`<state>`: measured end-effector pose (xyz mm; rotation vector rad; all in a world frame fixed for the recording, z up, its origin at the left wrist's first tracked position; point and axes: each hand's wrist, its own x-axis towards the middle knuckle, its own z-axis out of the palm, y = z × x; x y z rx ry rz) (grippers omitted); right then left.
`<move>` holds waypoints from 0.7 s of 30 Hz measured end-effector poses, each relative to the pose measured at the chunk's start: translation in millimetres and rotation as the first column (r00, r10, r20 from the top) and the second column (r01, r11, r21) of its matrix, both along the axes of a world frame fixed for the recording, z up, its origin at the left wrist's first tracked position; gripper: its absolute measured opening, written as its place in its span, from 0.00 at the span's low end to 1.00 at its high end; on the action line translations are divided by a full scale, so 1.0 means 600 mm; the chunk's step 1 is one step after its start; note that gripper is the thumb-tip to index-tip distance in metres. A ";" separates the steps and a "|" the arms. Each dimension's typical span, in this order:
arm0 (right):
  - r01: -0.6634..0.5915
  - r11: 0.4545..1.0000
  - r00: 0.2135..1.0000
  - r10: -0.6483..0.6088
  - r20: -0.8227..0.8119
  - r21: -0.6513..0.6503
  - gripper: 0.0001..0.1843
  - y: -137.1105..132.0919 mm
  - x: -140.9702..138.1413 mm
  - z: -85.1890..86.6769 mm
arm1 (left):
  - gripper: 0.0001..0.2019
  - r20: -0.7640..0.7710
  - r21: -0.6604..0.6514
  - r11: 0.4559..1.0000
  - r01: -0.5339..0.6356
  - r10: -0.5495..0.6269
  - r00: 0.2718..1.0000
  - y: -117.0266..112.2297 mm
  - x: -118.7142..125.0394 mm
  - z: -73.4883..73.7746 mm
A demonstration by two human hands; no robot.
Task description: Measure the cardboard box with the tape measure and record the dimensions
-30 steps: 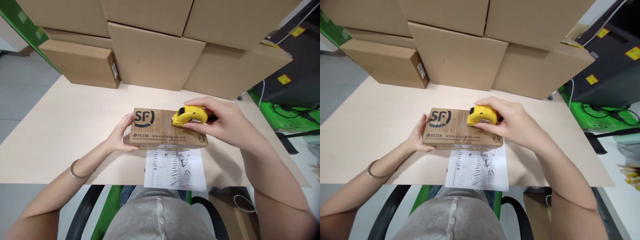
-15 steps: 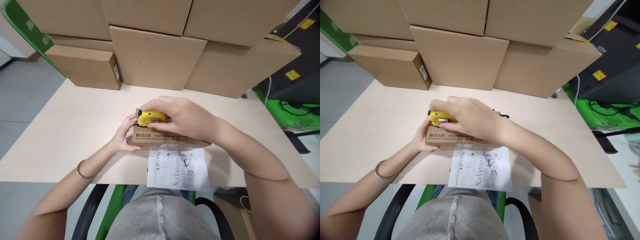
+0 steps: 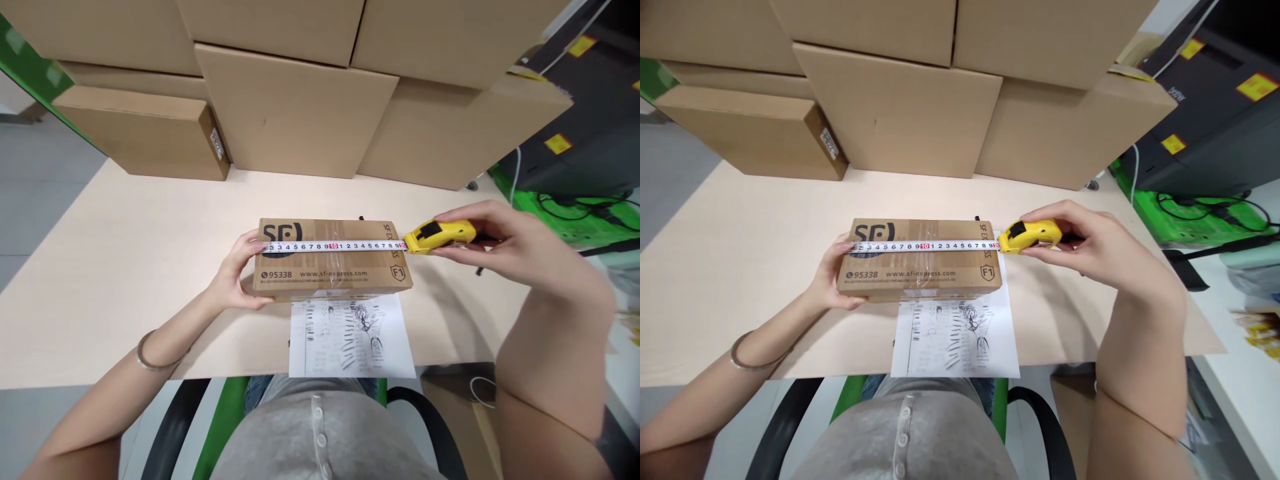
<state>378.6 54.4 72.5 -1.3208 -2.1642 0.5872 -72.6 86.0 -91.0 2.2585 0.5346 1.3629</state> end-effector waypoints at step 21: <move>-0.258 0.966 0.942 0.246 0.229 0.024 0.20 0.030 -0.136 0.059 | 0.56 -0.004 -0.043 0.999 0.023 -0.023 1.000 -0.001 -0.004 -0.007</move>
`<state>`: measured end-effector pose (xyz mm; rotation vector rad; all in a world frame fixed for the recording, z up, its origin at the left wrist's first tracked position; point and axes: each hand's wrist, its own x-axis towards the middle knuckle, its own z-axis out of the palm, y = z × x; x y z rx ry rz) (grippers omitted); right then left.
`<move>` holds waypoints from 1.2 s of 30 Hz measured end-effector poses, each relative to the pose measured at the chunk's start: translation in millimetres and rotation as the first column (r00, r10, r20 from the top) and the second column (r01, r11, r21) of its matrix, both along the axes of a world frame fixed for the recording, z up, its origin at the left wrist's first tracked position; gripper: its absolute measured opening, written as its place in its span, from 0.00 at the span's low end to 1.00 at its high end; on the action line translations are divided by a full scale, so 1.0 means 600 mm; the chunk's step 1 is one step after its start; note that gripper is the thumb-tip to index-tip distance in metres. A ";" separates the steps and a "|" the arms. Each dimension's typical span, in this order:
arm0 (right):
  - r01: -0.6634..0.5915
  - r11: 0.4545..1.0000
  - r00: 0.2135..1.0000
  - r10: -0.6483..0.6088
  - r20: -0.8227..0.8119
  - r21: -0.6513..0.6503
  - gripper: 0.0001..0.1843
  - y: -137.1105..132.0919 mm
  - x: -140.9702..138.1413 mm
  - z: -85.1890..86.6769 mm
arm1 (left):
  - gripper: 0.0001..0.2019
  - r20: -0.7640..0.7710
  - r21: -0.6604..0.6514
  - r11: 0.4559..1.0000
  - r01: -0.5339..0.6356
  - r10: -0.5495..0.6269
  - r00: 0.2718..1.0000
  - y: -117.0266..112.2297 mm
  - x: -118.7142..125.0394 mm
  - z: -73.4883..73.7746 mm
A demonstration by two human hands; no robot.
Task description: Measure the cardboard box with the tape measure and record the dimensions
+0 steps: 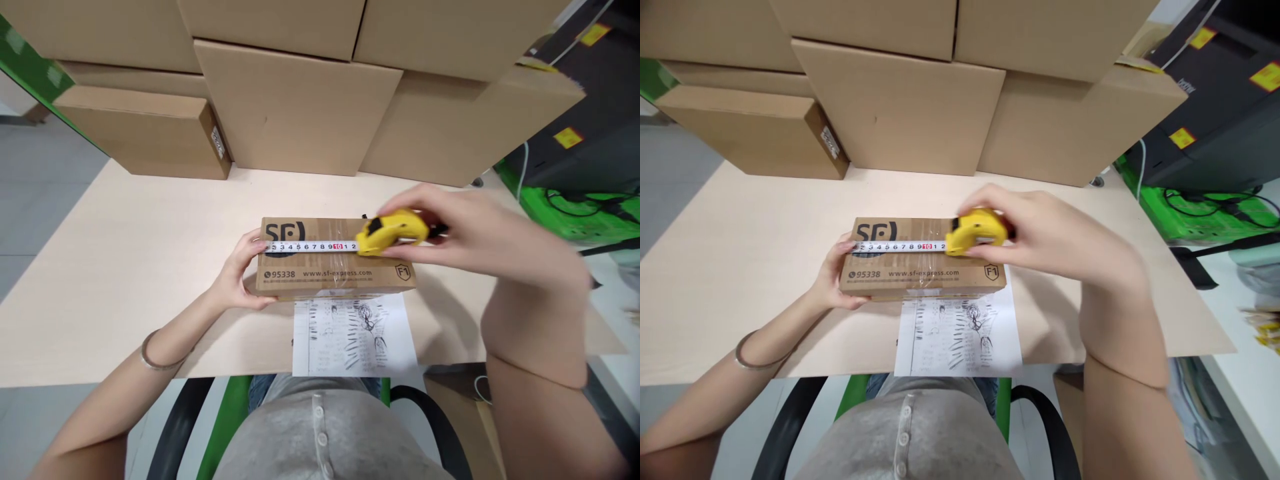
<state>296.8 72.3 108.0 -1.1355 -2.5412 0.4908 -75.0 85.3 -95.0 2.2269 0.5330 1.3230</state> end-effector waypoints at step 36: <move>0.565 0.821 0.824 -0.556 0.106 -0.087 0.23 0.024 -0.012 -0.162 | 0.22 0.248 -0.935 0.350 0.064 0.511 0.823 -0.019 0.070 0.047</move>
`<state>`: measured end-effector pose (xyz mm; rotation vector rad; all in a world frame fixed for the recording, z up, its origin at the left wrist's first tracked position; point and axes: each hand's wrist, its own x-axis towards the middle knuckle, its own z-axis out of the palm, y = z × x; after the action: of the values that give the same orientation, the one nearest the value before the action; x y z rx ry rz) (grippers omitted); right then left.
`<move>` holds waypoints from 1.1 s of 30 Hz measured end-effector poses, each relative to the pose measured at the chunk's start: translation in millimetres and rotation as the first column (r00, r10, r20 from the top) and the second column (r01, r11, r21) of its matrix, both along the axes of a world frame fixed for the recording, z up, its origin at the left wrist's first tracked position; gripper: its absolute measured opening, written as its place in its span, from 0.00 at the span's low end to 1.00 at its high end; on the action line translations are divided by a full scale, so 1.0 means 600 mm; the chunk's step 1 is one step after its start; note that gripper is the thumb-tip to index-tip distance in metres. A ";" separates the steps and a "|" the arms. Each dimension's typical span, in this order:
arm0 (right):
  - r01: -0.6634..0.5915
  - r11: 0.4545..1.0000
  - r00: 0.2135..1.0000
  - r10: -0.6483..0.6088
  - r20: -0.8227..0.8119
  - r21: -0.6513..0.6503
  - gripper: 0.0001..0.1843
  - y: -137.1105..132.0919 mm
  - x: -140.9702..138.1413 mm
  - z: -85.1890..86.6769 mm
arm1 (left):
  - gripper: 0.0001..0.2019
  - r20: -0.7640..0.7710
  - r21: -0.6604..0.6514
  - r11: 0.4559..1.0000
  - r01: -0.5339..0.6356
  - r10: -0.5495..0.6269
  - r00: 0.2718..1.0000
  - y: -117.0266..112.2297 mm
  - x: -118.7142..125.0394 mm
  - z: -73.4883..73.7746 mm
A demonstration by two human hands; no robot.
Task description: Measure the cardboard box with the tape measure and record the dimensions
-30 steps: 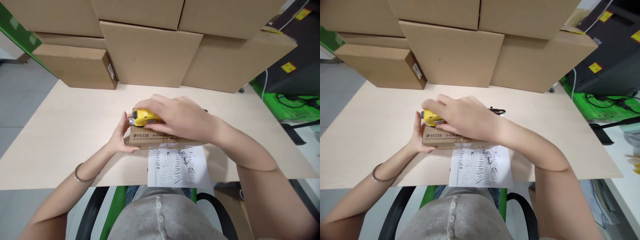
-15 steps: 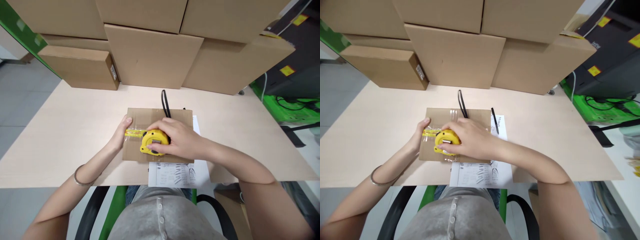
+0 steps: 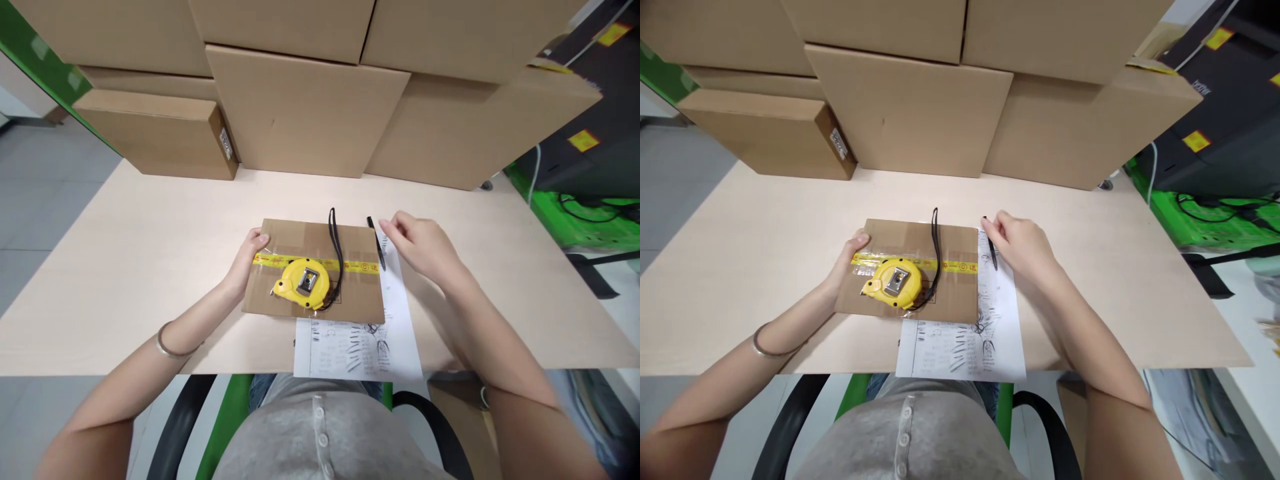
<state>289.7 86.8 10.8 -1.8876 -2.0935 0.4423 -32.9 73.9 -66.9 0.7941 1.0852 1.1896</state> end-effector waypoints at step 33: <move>-0.088 0.950 0.691 -0.158 -0.705 -0.300 0.18 0.029 0.114 -0.163 | 0.21 -0.062 0.177 0.984 0.011 0.000 0.998 0.007 -0.004 -0.021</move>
<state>357.9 103.9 -87.3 -1.5004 -1.4873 1.3363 -35.0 78.2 -79.6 0.9764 1.0366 1.2759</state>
